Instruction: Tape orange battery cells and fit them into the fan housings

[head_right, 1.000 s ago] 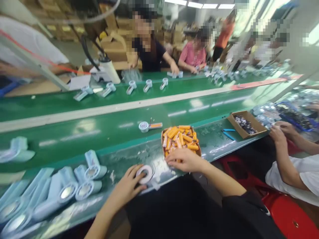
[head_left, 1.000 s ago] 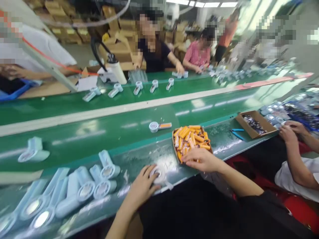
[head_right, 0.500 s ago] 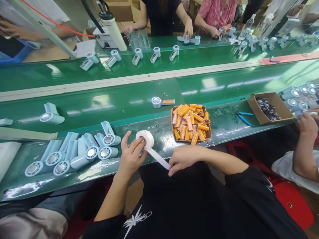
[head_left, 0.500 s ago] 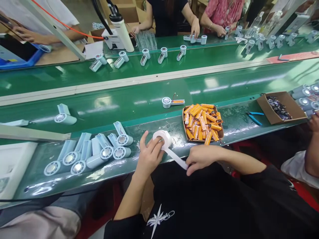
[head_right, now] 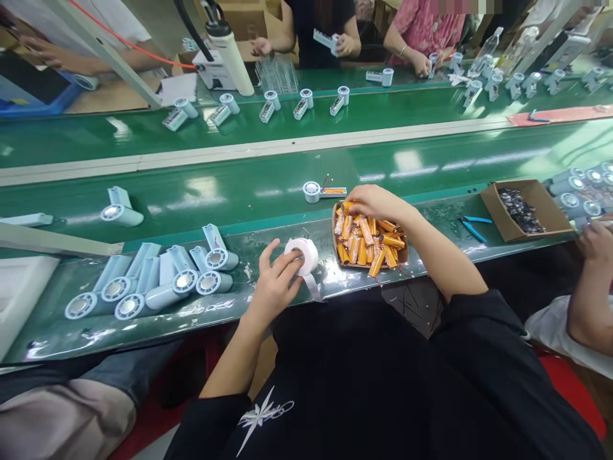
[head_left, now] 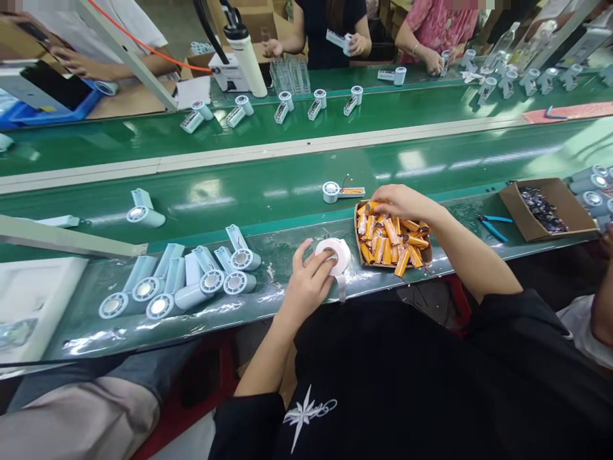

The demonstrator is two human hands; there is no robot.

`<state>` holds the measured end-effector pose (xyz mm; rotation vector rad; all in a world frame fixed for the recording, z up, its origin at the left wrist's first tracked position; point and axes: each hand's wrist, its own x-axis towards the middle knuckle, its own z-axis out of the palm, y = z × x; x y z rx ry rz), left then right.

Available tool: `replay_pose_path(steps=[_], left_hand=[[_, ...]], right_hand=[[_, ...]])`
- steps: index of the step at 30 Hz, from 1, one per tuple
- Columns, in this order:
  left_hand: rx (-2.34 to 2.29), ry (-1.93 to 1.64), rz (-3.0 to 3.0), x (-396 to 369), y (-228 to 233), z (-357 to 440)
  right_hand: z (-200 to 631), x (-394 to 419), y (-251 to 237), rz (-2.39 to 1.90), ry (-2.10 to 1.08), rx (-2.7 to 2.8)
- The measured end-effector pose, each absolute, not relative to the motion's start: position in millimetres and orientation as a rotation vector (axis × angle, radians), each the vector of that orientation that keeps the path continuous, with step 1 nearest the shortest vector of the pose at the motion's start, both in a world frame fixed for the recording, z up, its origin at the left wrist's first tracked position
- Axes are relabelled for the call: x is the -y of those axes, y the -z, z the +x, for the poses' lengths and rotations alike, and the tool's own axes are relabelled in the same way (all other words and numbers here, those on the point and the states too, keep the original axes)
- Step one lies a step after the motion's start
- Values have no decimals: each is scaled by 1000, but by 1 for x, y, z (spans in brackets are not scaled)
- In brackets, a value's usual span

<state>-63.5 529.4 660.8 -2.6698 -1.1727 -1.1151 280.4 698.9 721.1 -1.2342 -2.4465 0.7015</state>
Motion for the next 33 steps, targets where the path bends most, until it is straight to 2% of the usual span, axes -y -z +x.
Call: replay_pose_path(steps=[5, 8, 13, 22, 25, 29, 33], left_hand=[[1179, 1057, -2694, -532, -668, -66], [1139, 1050, -2672, -535, -672, -64], [1155, 1029, -2722, -539, -674, -60], [1271, 913, -2661, -535, -677, -54], [1298, 928, -2687, -531, -676, -50], [1290, 1062, -2569, -527, -671, -34], [1210, 1174, -2654, -506, -674, -21]], right_hand=[[269, -656, -736, -1087, -1247, 1534], [251, -622, -742, -993, -1468, 1472], [229, -581, -741, -1055, -1334, 1788], [212, -565, -722, -1088, -1298, 1934], [208, -568, -723, -1076, -1395, 1674], [182, -569, -713, -1017, -1221, 1165], [169, -570, -701, -1028, -1170, 1079]])
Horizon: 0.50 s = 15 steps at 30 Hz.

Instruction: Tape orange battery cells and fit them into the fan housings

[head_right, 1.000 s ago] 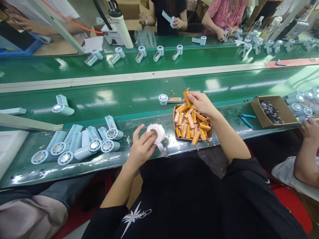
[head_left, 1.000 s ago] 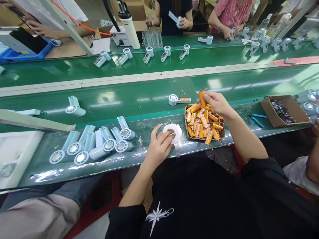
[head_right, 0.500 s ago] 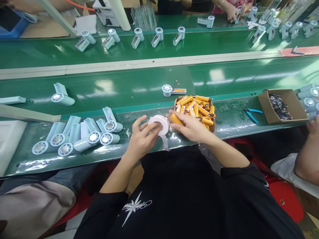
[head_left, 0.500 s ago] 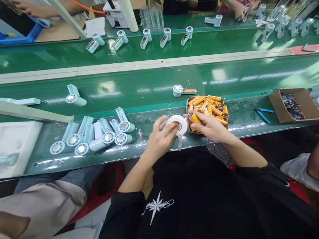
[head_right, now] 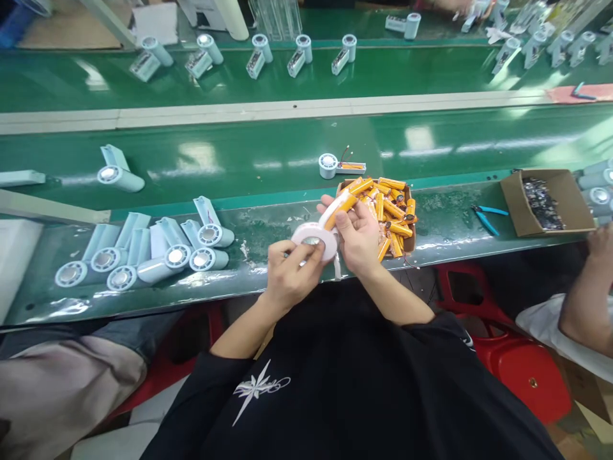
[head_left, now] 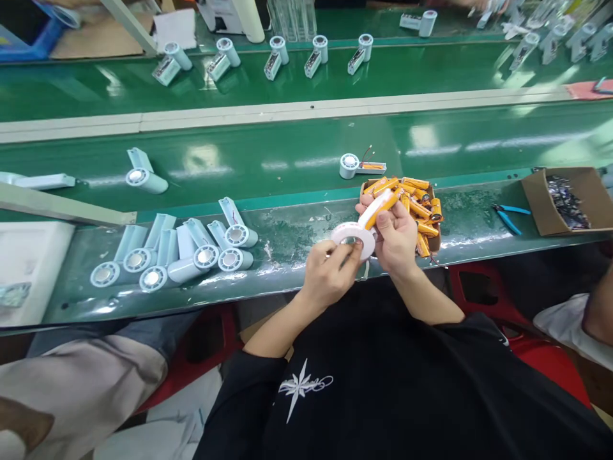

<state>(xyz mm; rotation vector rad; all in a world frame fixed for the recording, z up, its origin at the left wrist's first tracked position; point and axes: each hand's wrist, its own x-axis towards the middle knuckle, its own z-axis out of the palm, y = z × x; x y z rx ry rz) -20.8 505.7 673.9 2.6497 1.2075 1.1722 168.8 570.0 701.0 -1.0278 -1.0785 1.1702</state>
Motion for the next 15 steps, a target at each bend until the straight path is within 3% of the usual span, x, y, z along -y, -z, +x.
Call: replay_pose_path(steps=[3, 5, 9, 12, 15], left_hand=[[-873, -1019, 2697, -482, -677, -27], [-918, -832, 2710, -479, -672, -40], [-1335, -599, 2560, -521, -652, -96], [-1974, -576, 2332, -565, -649, -145], [-2434, -159, 2039, -596, -656, -182]], right_hand=[[200, -577, -715, -1030, -995, 1197], [227, -582, -733, -972, -733, 1216], [249, -579, -751, -970, -689, 1245], [239, -566, -744, -993, -798, 1312], [235, -553, -734, -1020, -770, 1340]])
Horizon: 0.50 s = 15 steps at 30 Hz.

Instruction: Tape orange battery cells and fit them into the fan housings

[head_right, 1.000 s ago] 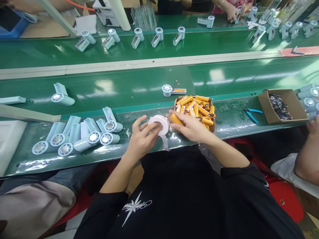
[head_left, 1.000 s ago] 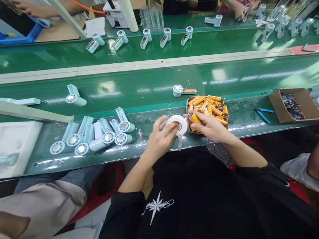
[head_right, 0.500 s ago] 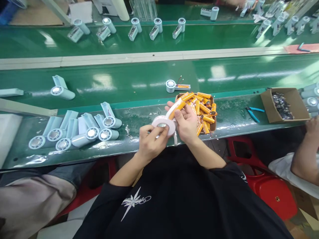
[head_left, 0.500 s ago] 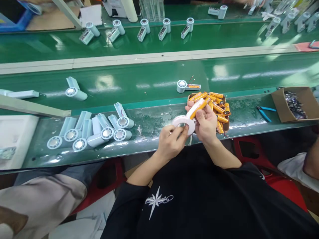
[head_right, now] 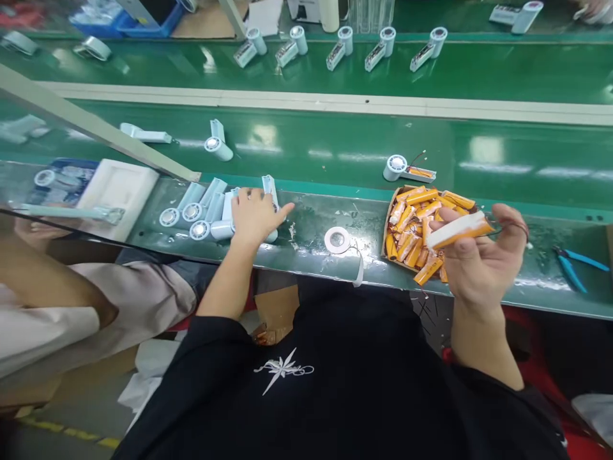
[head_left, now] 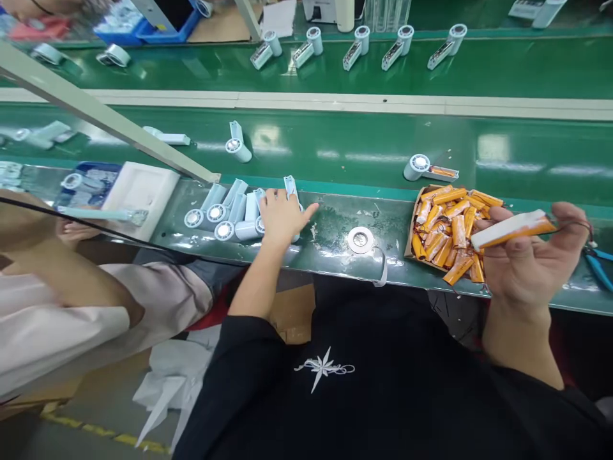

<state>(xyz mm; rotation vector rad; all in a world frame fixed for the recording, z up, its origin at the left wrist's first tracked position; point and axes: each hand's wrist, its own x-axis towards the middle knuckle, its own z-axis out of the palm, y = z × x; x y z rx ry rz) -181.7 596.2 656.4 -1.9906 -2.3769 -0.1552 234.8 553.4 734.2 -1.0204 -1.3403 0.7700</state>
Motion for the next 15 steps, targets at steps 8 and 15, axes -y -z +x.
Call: replay_pose_path(steps=[8, 15], left_hand=[[1968, -269, -2526, -673, -661, -168], [1818, -174, -2836, -772, -654, -108]], right_hand=[[230, -583, -736, -953, -687, 1331], [170, -713, -749, -910, -1064, 1812]])
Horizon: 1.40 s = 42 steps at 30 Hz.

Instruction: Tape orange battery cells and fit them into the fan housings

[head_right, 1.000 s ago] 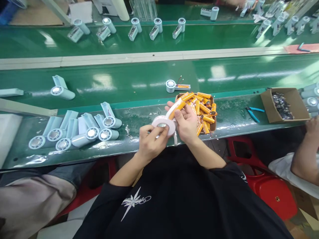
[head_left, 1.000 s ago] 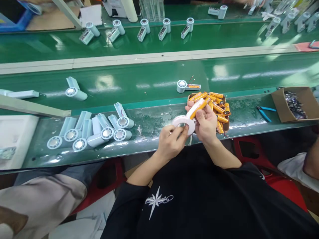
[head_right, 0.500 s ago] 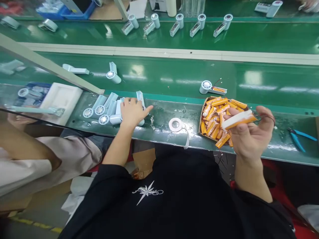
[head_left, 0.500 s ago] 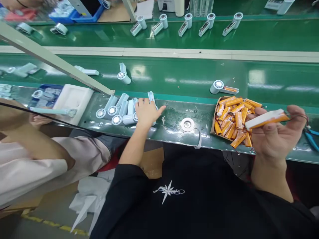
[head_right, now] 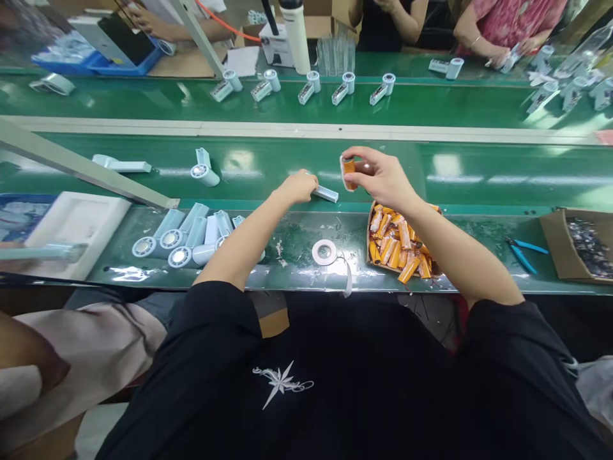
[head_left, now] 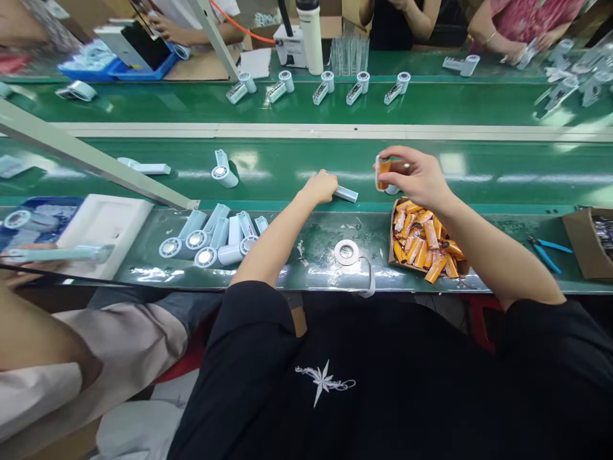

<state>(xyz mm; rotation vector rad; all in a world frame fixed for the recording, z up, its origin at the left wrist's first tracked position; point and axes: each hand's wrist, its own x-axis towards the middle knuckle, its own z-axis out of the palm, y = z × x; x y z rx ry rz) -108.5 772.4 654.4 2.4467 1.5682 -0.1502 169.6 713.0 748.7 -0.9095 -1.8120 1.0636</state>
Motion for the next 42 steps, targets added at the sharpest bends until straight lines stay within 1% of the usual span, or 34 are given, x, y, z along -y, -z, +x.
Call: replay_pose_path(steps=[2, 6, 11, 14, 19, 25, 30, 34, 37, 39, 40, 42], left_hand=[[-1548, 129, 2419, -784, -655, -107], [-1531, 4, 2356, -788, -657, -115], [-1612, -150, 2271, -790, -653, -114], [-1655, -212, 2244, -792, -647, -107], [-1712, -285, 2205, -791, -639, -95], [-1763, -320, 2150, -787, -638, -86], [-1799, -328, 2109, -783, -644, -76], [-1856, -327, 2081, -780, -657, -65], [-1957, -414, 2072, -754, -666, -62], [-1935, -527, 2175, -714, -662, -68], [-1845, -566, 2277, -687, -656, -73], [-1479, -495, 2499, -628, -637, -87]], right_hand=[[158, -740, -743, -942, -1037, 1978], [135, -774, -722, -1142, -854, 2211], [106, -785, -696, -1307, -667, 2602], [98, -785, -687, -1344, -573, 2738], [94, -789, -690, -1417, -405, 2889], [94, -782, -693, -1442, -228, 3062], [88, -775, -687, -1528, -207, 3145], [76, -782, -703, -1552, -226, 3215], [95, -775, -729, -1472, -242, 3223], [129, -755, -748, -1309, -265, 3105], [150, -739, -755, -1200, -307, 3017], [195, -700, -765, -1061, -473, 2861]])
